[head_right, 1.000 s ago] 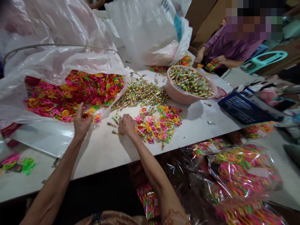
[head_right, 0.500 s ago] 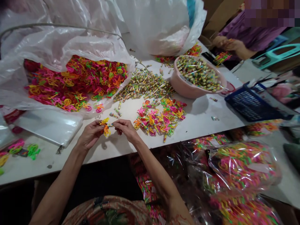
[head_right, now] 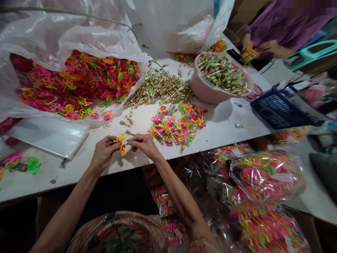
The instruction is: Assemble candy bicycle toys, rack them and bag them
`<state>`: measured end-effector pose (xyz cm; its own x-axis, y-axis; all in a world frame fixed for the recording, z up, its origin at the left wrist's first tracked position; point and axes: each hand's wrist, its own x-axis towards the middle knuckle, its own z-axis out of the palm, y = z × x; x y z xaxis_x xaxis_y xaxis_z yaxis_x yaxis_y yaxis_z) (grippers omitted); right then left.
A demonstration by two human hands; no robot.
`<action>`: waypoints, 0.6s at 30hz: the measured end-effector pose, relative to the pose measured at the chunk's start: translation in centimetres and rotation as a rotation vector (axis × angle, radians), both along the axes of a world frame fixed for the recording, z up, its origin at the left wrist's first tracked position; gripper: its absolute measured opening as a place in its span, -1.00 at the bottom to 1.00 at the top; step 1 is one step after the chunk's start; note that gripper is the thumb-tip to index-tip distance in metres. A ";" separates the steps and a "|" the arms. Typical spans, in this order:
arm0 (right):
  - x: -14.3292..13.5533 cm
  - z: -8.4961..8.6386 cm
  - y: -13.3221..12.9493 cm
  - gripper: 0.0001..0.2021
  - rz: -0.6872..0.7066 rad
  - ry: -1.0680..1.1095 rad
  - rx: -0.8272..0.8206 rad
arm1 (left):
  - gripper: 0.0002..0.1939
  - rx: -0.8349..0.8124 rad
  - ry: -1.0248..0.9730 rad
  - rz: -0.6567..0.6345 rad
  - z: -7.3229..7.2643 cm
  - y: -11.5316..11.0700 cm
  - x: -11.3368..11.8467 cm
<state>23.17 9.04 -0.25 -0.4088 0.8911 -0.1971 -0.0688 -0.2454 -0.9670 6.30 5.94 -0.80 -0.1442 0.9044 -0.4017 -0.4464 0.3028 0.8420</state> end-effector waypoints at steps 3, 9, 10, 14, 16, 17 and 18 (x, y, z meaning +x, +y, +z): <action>-0.2 -0.4 -0.7 -0.75 -0.081 -0.120 0.111 | -0.59 0.022 0.089 0.019 -0.7 0.2 0.8; 3.8 1.2 0.5 -0.74 0.066 -0.453 0.253 | -0.64 0.114 0.265 -0.203 -0.9 0.9 0.9; 4.9 1.9 1.1 -0.75 0.035 -0.583 0.343 | -0.67 0.173 0.398 -0.187 -0.6 1.4 0.4; 6.3 3.4 3.4 -0.76 -0.332 -1.103 0.690 | -0.77 0.342 1.134 -0.012 1.3 5.7 -2.6; 4.0 2.8 3.8 -0.74 -0.302 -1.203 0.700 | -0.81 0.279 1.407 -0.057 2.2 8.6 -4.0; 2.4 2.3 3.7 -0.75 -0.150 -1.217 0.665 | -0.82 0.236 1.492 -0.120 2.6 9.8 -4.6; 0.6 1.6 3.5 -0.77 0.006 -1.240 0.619 | -0.83 0.194 1.550 -0.204 3.0 10.8 -4.9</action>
<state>23.73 12.50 1.35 -0.2633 0.9647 -0.0081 0.9062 0.2445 -0.3450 1.36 16.75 2.15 -0.1627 0.9774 0.1349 0.8862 0.0847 0.4555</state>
